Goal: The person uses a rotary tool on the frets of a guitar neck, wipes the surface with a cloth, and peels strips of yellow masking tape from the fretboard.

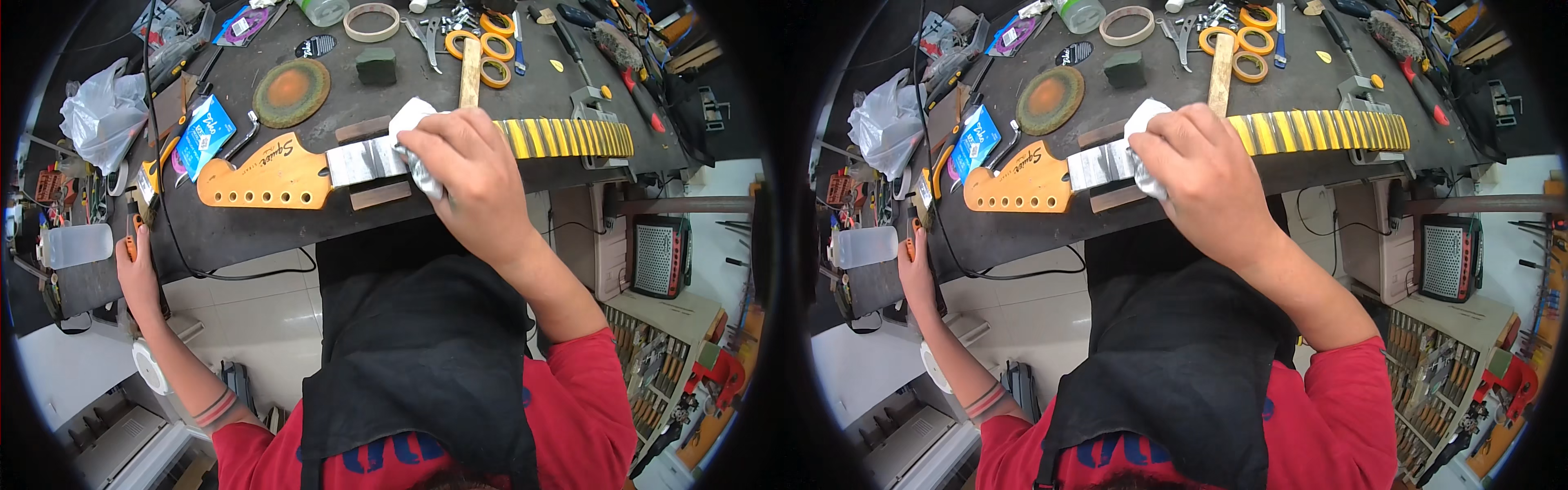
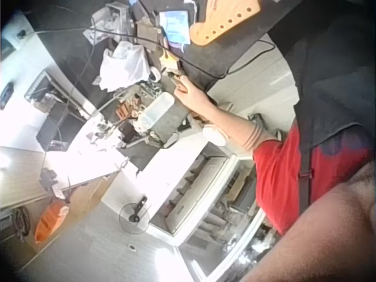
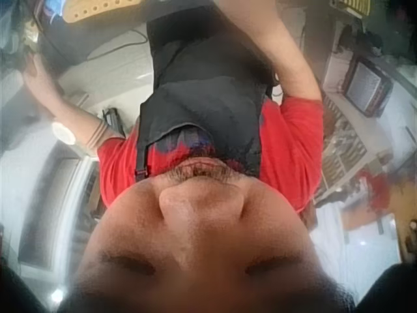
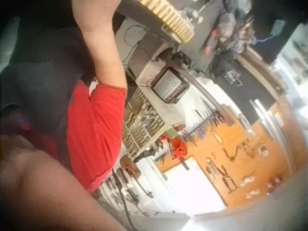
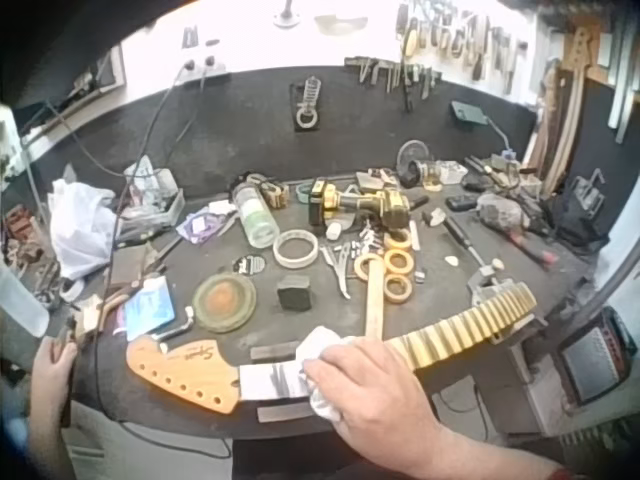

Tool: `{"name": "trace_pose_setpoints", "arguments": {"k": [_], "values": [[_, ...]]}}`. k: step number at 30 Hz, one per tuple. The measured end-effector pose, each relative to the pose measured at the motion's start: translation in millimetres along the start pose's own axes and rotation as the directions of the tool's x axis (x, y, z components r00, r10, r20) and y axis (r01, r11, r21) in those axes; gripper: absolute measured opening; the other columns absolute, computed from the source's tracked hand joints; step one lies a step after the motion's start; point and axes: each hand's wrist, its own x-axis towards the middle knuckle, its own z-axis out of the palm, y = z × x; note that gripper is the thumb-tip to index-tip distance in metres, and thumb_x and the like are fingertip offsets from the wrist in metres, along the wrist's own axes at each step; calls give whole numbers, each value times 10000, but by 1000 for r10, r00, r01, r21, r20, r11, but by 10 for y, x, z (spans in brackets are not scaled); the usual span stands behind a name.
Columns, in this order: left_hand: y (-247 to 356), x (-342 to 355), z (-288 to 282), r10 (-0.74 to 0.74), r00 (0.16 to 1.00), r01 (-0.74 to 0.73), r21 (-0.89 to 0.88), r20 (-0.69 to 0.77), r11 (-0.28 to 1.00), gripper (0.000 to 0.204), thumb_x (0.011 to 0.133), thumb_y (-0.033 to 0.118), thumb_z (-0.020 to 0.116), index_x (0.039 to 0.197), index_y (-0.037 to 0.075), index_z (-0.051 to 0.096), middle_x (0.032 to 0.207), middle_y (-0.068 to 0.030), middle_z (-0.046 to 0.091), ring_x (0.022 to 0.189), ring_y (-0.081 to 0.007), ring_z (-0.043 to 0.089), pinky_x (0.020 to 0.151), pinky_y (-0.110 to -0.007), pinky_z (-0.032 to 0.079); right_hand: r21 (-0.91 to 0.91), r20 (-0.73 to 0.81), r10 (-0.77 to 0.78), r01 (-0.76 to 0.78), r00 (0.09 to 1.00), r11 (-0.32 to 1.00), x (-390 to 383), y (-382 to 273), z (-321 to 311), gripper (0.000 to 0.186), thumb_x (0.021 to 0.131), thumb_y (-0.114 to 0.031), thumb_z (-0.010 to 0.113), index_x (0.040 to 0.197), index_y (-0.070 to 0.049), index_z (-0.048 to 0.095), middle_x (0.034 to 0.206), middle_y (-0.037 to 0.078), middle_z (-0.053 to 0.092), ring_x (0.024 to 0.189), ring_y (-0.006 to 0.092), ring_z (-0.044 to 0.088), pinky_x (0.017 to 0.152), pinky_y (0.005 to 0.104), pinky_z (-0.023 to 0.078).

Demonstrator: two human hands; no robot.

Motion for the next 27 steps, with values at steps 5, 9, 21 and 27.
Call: {"name": "trace_pose_setpoints", "arguments": {"k": [5,9,21,27], "values": [[-135,-85,66,-71,997,71,25,-3,997,673,1057,630,715,1189,-29,679,970,-143,628,882,-268,559,873,-380,505,-96,135,-22,35,991,995,-261,-165,-196,470,802,-29,786,1272,-40,777,1262,37,699,1209,289,641,1018,454,505],[-190,-38,64,-75,997,76,36,-15,996,695,1046,645,722,1190,-33,675,971,-146,628,882,-273,559,878,-386,505,-202,231,6,42,973,978,-59,-149,-212,488,811,-104,809,1296,-61,780,1338,12,695,1247,257,622,1064,461,444],[-136,-44,118,-92,995,95,111,-29,989,789,1009,725,713,1275,-17,682,1090,-185,709,1001,-318,647,981,-420,524,-315,333,58,53,941,948,-83,-267,-220,516,880,-170,789,1379,-43,756,1495,56,659,1440,315,580,1214,537,396],[-200,38,79,-157,988,155,171,-5,973,788,1016,745,681,1288,5,695,1131,-193,728,1028,-335,670,1000,-434,527,-143,414,76,-18,907,990,-305,-494,-542,495,831,-77,806,1326,-70,797,1486,44,695,1468,307,592,1219,557,385]]}}
